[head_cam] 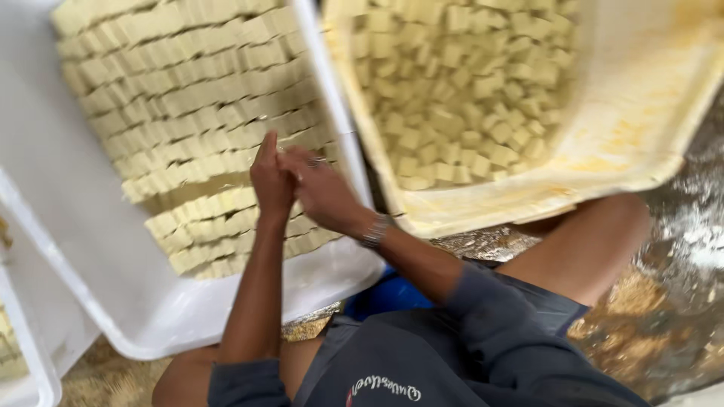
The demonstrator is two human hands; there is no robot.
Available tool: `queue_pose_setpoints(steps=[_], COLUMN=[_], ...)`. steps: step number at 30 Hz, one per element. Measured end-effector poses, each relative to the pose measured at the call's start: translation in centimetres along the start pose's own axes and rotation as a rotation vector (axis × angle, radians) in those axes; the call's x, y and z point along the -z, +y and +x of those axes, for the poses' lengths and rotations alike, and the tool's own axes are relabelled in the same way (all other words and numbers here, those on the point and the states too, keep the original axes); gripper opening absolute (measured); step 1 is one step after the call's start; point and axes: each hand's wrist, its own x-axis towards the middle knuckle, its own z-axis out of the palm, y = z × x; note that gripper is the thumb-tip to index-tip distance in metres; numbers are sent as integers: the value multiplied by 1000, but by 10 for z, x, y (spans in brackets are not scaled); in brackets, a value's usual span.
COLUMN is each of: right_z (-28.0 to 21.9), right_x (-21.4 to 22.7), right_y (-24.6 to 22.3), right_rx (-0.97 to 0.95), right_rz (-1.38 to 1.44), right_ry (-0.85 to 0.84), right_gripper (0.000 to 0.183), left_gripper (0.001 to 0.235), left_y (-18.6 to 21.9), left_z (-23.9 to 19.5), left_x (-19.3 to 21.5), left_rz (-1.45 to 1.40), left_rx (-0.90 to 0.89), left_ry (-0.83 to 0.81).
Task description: The person repeatedly picks up small tofu cubes from a water-filled bin and places them into a dry bin, arranging them in neat rows. The person handles the tofu by hand without using tools.
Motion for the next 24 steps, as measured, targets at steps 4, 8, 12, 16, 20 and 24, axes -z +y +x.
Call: queue_pose_setpoints(steps=[4,8,12,16,20,24], right_z=[-28,-24,-42,-45,-57,-40], right_x=[161,245,229,189,184,198], right_y=[50,180,310,375,386,370], right_rx=[-46,-240,-494,-505,-555,-510], right_rz=[-105,-444,-501,-538,-512,-437], right_ry=[324,175,-48,-118,-112,-193], right_gripper=[36,21,33,32,30,31], left_gripper=[73,74,49,36,39,41], left_y=[107,158,165,171,178,180], left_z=[2,6,16,38,46,49], left_x=[-76,-108,-113,-107,-107,-106], left_rz=[-101,107,14,111,69,104], left_rx=[-5,47,239,202,363,421], left_ry=[64,257,418,531,448,471])
